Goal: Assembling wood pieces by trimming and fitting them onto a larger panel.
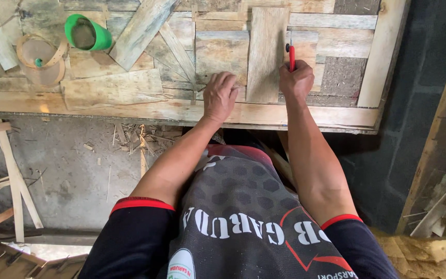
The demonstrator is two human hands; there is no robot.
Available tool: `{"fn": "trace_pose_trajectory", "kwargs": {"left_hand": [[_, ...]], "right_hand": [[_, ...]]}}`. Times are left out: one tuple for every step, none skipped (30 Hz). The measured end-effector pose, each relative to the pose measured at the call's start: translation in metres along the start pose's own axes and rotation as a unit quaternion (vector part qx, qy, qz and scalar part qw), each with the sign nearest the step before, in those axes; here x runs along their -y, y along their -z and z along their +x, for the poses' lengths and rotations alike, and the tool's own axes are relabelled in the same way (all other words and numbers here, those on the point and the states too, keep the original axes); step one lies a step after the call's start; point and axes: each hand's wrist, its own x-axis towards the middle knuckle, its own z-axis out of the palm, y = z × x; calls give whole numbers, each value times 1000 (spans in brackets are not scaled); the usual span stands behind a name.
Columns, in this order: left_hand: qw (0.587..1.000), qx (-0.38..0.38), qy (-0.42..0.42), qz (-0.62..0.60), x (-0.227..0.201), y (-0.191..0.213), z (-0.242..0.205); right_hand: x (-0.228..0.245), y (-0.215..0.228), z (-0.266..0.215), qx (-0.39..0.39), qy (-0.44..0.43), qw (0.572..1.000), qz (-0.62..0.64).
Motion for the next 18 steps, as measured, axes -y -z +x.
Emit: {"fn": "trace_pose_trajectory", "kwargs": {"left_hand": [[1000, -1, 1, 0, -8, 3, 2], [999, 15, -37, 20, -16, 7, 3], [996, 31, -75, 40, -25, 10, 4], [996, 31, -74, 40, -30, 13, 6], [994, 71, -72, 31, -34, 17, 9], [991, 111, -70, 22, -39, 20, 11], [991, 110, -71, 22, -39, 20, 13], [990, 118, -74, 33, -39, 21, 15], [988, 128, -78, 45, -40, 21, 16], [988, 128, -79, 45, -39, 22, 17], [985, 146, -80, 49, -39, 23, 18], [982, 165, -80, 54, -39, 24, 20], [981, 165, -83, 53, -37, 23, 20], [981, 163, -87, 60, -36, 21, 20], [981, 161, -90, 68, -35, 20, 20], [980, 161, -93, 67, -36, 19, 20], [981, 161, -90, 68, -36, 19, 20], [981, 160, -87, 68, -37, 20, 21]], "right_hand": [[3, 2, -3, 0, 1, 1000, 0], [7, 4, -5, -8, 8, 1000, -4], [9, 6, -9, -17, 14, 1000, -8], [9, 7, -10, -17, 14, 1000, -9], [9, 7, -11, -27, 31, 999, -6], [9, 7, -11, -37, 48, 998, -2], [10, 7, -11, -37, 48, 998, -2], [11, 7, -11, -36, 44, 998, -6], [11, 7, -11, -36, 38, 999, -11], [11, 7, -12, -36, 38, 999, -10], [12, 8, -13, -32, 29, 999, -9], [13, 9, -13, -27, 20, 999, -8], [13, 10, -14, -29, 19, 999, -7], [12, 10, -14, -28, 21, 999, -1], [12, 10, -15, -28, 24, 999, 5], [11, 11, -15, -30, 23, 999, 6], [12, 11, -15, -32, 23, 999, 6], [12, 11, -15, -34, 23, 999, 6]]}}
